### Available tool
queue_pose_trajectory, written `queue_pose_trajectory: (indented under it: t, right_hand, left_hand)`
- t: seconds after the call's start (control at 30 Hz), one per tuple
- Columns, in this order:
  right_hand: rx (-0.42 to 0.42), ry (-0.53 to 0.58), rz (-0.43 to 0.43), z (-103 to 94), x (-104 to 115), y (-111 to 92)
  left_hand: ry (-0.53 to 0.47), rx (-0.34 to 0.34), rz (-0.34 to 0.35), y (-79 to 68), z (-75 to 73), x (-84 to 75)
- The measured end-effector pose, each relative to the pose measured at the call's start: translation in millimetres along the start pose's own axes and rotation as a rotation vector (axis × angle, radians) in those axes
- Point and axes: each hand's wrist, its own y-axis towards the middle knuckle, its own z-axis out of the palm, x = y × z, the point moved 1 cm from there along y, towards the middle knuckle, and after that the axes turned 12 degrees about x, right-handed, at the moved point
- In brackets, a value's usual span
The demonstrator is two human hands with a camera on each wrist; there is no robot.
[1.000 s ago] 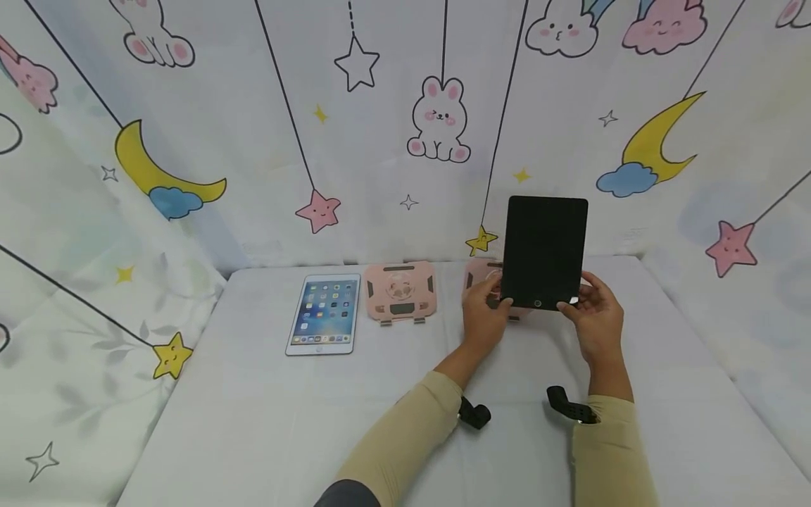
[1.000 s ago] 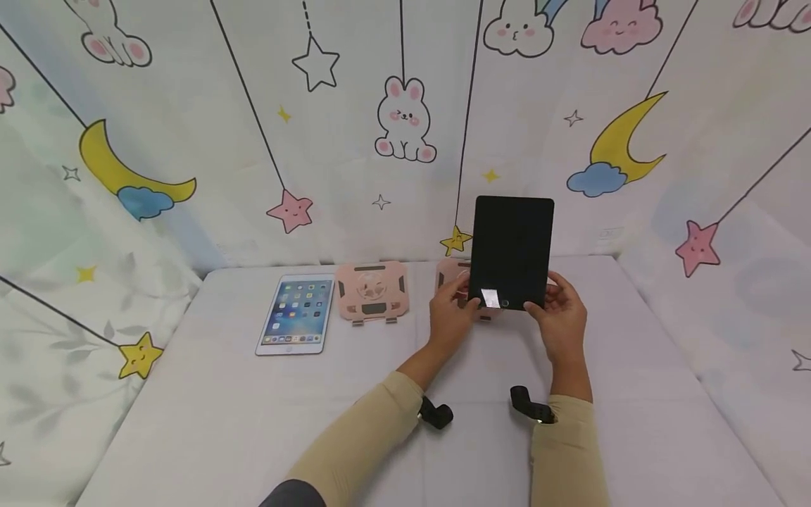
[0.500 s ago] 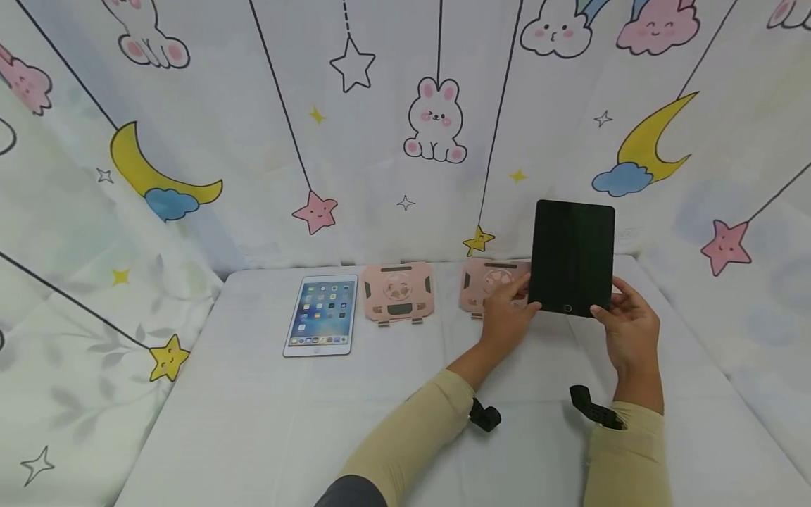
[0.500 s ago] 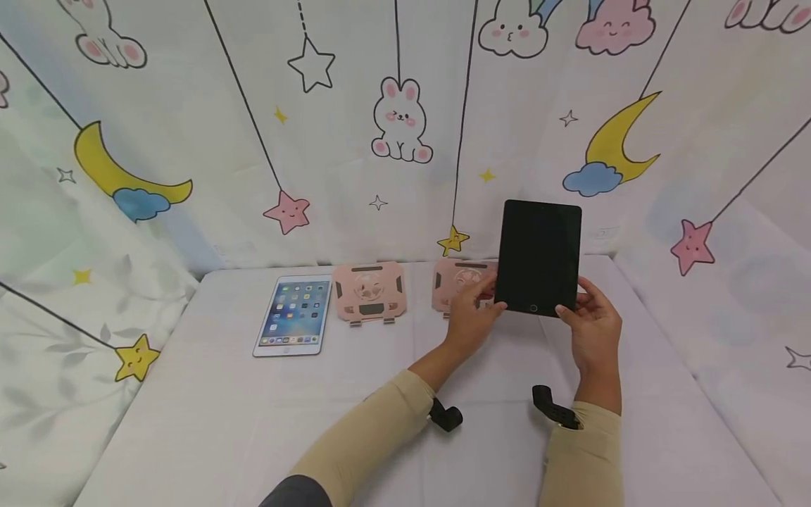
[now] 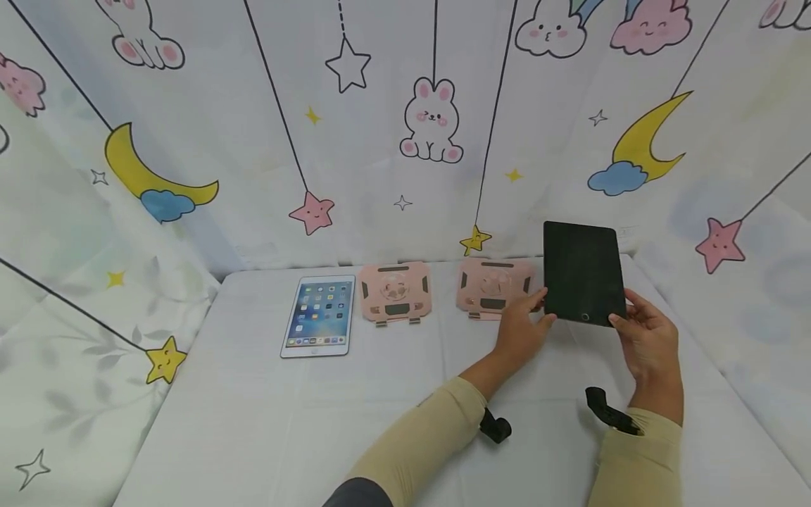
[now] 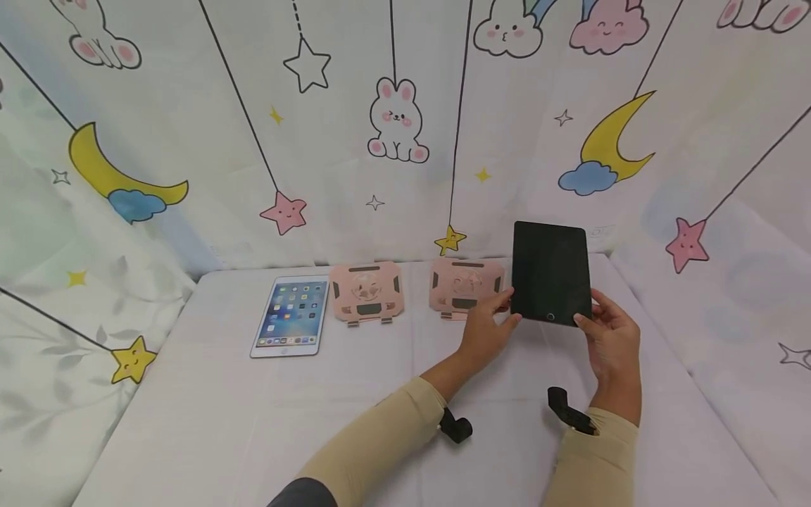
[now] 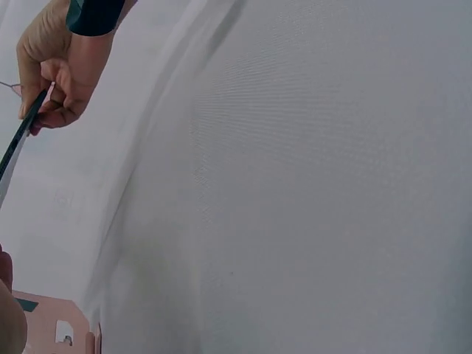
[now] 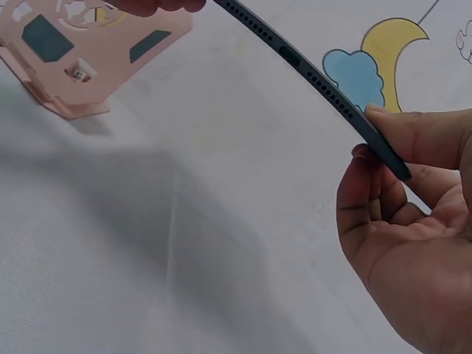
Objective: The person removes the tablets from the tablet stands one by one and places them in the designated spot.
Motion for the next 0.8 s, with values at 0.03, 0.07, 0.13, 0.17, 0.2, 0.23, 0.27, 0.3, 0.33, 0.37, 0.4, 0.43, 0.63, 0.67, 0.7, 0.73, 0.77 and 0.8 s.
queue_pose_trajectory:
  t: [0.03,0.07,0.13,0.17,0.2,0.23,0.27,0.3,0.33,0.37,0.4,0.43,0.63,0.67,0.7,0.73,0.77,0.8]
  right_hand:
    - [-0.004,0.001,0.012,-2.0,1,-1]
    - [-0.005,0.000,0.019,-4.0,2,-2]
    - [-0.009,-0.013,0.044,-8.0,3,-4]
    - [-0.003,-0.013,0.053,-9.9,4,-5]
    - [0.005,-0.011,0.063,-11.8,4,-6]
    - [0.015,-0.012,0.072,-13.7,3,-7]
    - [0.026,-0.011,0.080,-15.4,3,-7]
    - [0.037,-0.013,0.089,-17.3,2,-8]
    - [0.048,-0.014,0.096,-18.7,1,-8]
    - [0.059,-0.012,0.105,-20.5,0,-8]
    - [0.064,-0.014,0.114,-22.2,-1,-8]
    - [0.068,-0.018,0.125,-23.9,-2,-8]
    - [0.027,-0.065,0.192,-31.8,-10,-7]
    - [0.015,-0.084,0.199,-32.7,-11,-7]
    - [0.006,-0.110,0.206,-33.0,-13,-6]
    - [-0.003,-0.140,0.214,-33.5,-15,-6]
    - [-0.012,-0.177,0.225,-34.0,-17,-5]
    - [-0.022,-0.220,0.237,-34.4,-18,-4]
  left_hand:
    - [0.002,0.007,-0.007,-0.9,1.5,-0.4]
    - [0.012,0.013,-0.016,-1.9,3.5,0.0]
    - [0.017,0.025,-0.022,-3.5,7.2,0.8]
    - [0.017,0.026,-0.023,-4.3,9.2,1.8]
    - [0.018,0.025,-0.024,-5.1,11.4,3.5]
    - [0.023,0.023,-0.025,-5.9,13.4,5.2]
    - [0.014,0.022,-0.027,-6.6,15.2,6.7]
    - [0.011,0.018,-0.030,-7.3,16.7,8.0]
    - [0.007,0.013,-0.036,-8.0,18.1,9.5]
    - [-0.002,0.009,-0.042,-8.6,19.5,11.1]
    - [-0.006,0.008,-0.049,-9.2,20.8,12.6]
    - [-0.011,0.008,-0.057,-9.7,21.6,13.7]
    - [0.059,-0.011,-0.080,-11.7,27.5,20.2]
    - [0.069,-0.017,-0.084,-12.0,28.6,21.1]
    - [0.078,-0.026,-0.090,-12.4,29.4,22.3]
    - [0.084,-0.033,-0.098,-13.0,30.3,23.3]
    - [0.083,-0.040,-0.109,-13.5,31.4,24.7]
    - [0.081,-0.050,-0.120,-13.9,32.6,26.0]
